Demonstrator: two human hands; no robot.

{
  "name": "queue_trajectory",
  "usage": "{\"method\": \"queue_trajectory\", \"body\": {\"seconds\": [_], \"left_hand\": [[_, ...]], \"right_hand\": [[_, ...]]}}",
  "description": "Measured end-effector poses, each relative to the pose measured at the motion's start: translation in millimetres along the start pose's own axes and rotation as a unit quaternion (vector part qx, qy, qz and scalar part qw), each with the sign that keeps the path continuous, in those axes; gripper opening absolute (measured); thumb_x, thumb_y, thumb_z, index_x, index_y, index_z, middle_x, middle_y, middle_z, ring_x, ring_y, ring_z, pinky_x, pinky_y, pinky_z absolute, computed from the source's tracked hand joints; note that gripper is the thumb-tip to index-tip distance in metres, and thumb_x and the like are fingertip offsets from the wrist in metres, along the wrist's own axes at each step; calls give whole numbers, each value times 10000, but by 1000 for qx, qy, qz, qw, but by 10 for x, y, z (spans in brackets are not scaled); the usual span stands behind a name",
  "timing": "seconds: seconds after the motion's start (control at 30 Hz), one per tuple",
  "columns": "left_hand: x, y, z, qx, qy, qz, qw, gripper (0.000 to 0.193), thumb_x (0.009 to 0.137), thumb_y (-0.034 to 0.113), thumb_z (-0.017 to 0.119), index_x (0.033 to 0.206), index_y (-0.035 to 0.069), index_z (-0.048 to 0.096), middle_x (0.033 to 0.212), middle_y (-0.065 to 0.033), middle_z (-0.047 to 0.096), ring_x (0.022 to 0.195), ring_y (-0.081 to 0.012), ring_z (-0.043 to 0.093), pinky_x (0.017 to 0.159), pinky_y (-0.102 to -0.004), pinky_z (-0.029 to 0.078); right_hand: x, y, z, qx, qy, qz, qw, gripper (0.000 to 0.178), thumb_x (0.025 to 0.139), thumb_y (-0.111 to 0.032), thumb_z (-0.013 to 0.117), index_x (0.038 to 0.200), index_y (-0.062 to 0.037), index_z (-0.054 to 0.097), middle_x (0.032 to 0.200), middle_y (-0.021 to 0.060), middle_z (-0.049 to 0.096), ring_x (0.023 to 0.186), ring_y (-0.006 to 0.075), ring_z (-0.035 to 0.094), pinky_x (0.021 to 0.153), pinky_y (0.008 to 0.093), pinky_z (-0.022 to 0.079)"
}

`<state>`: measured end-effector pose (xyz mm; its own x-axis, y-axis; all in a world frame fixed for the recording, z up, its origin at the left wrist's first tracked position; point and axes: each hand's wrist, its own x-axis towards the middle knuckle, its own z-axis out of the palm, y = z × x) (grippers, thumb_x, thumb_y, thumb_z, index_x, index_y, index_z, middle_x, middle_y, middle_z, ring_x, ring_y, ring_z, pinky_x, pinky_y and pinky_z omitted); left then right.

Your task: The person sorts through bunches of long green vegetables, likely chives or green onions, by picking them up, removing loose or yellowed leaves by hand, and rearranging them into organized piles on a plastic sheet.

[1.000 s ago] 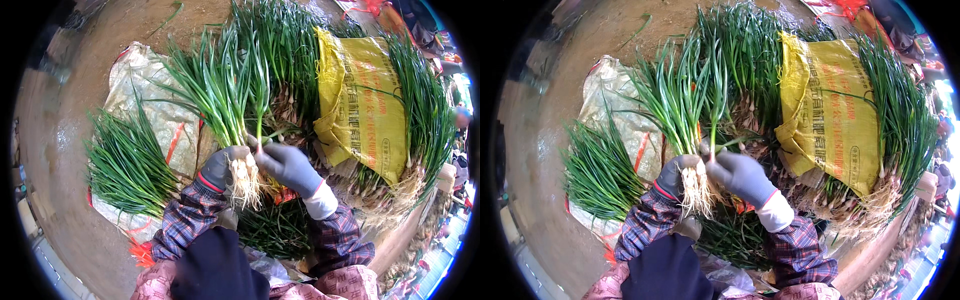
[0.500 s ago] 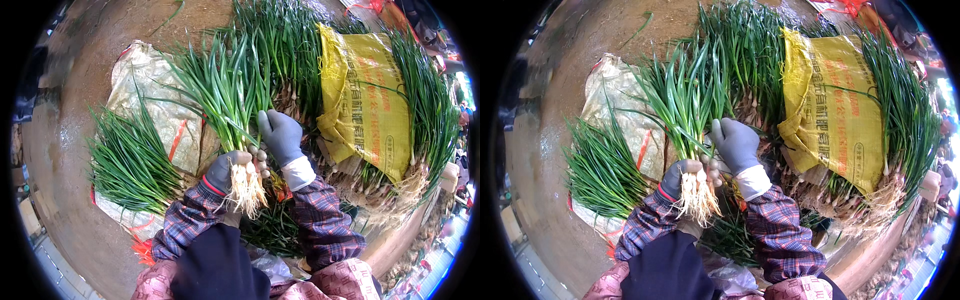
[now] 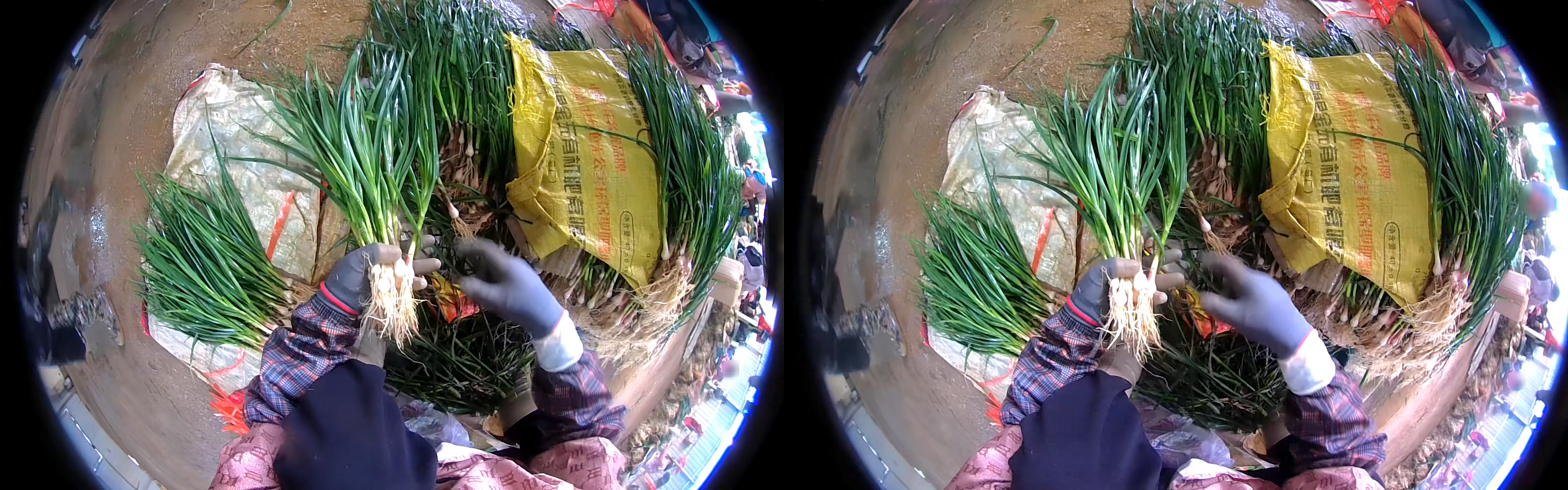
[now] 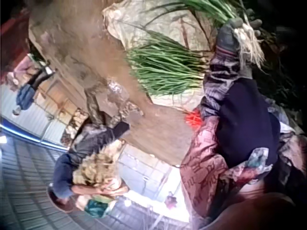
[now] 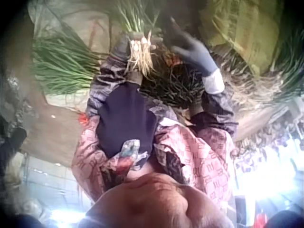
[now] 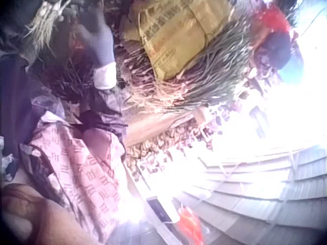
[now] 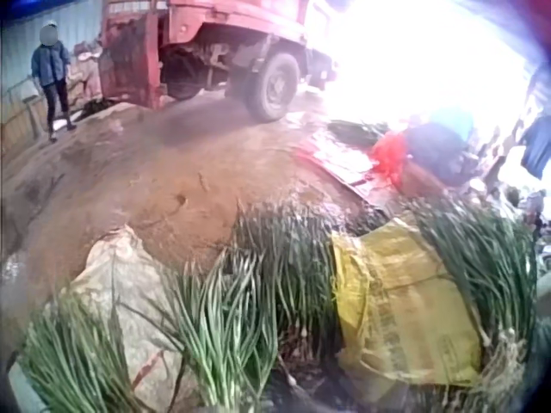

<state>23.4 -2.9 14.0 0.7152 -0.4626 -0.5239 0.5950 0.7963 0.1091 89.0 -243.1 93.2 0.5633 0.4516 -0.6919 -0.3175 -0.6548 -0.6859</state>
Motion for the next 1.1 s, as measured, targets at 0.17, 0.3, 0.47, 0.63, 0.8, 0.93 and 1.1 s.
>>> {"method": "queue_trajectory", "body": {"seconds": [0.17, 0.3, 0.47, 0.63, 0.8, 0.93, 1.1], "left_hand": [[40, -28, -71, 70, 102, -52, 991, 444, 839, 193, 624, 1199, -64, 587, 1072, -186, 686, 922, -305, 700, 846, -428, 589], [18, -58, -121, 93, 125, -45, 987, 365, 837, 191, 615, 1106, -55, 640, 909, -166, 712, 764, -269, 709, 735, -401, 608], [-16, 115, -168, 61, -15, -101, 993, 534, 832, 131, 585, 1328, -46, 496, 1067, -195, 684, 811, -235, 692, 697, -362, 591], [-236, 185, -49, -88, -163, 32, 982, 774, 852, 112, 586, 1533, 28, 227, 879, -84, 621, 884, -241, 624, 810, -430, 532], [-68, 290, 3, -86, -199, 103, 971, 711, 848, 84, 575, 1494, -22, 299, 832, -58, 607, 911, -252, 616, 896, -445, 510], [-42, 178, -232, -68, -157, 108, 979, 418, 826, 112, 573, 1235, 29, 566, 854, -48, 588, 925, -269, 608, 1038, -487, 445], [-56, 37, -92, -33, -32, 128, 991, 267, 794, 126, 620, 1036, 13, 606, 1339, -264, 550, 1236, -398, 545, 1116, -551, 362]], "right_hand": [[697, -54, 307, -62, 55, -103, 991, 462, 818, -255, 720, 1214, -48, 600, 880, 82, 691, 738, 225, 665, 716, 324, 521], [844, -4, 489, -278, 189, -211, 918, 169, 817, -168, 683, 960, -106, 617, 782, 102, 654, 727, 336, 665, 636, 418, 513], [948, 341, 155, 48, 412, -190, 890, 133, 895, -160, 644, 887, -58, 560, 754, 150, 628, 672, 331, 634, 627, 405, 519], [299, 479, -204, -333, -41, -65, 940, 386, 836, -432, 680, 999, -83, 678, 906, 184, 690, 869, 391, 665, 763, 479, 528], [872, 17, 7, -402, 181, 50, 896, 431, 831, -511, 652, 975, -107, 689, 870, 159, 700, 834, 371, 677, 752, 457, 529], [997, 120, 60, -301, 256, -20, 918, 376, 889, -416, 631, 944, -45, 667, 748, 131, 675, 672, 285, 665, 622, 387, 521], [594, 15, 46, 311, 78, -35, 947, 456, 988, -446, 490, 939, -25, 657, 711, 35, 612, 573, 102, 556, 532, 228, 439]]}}
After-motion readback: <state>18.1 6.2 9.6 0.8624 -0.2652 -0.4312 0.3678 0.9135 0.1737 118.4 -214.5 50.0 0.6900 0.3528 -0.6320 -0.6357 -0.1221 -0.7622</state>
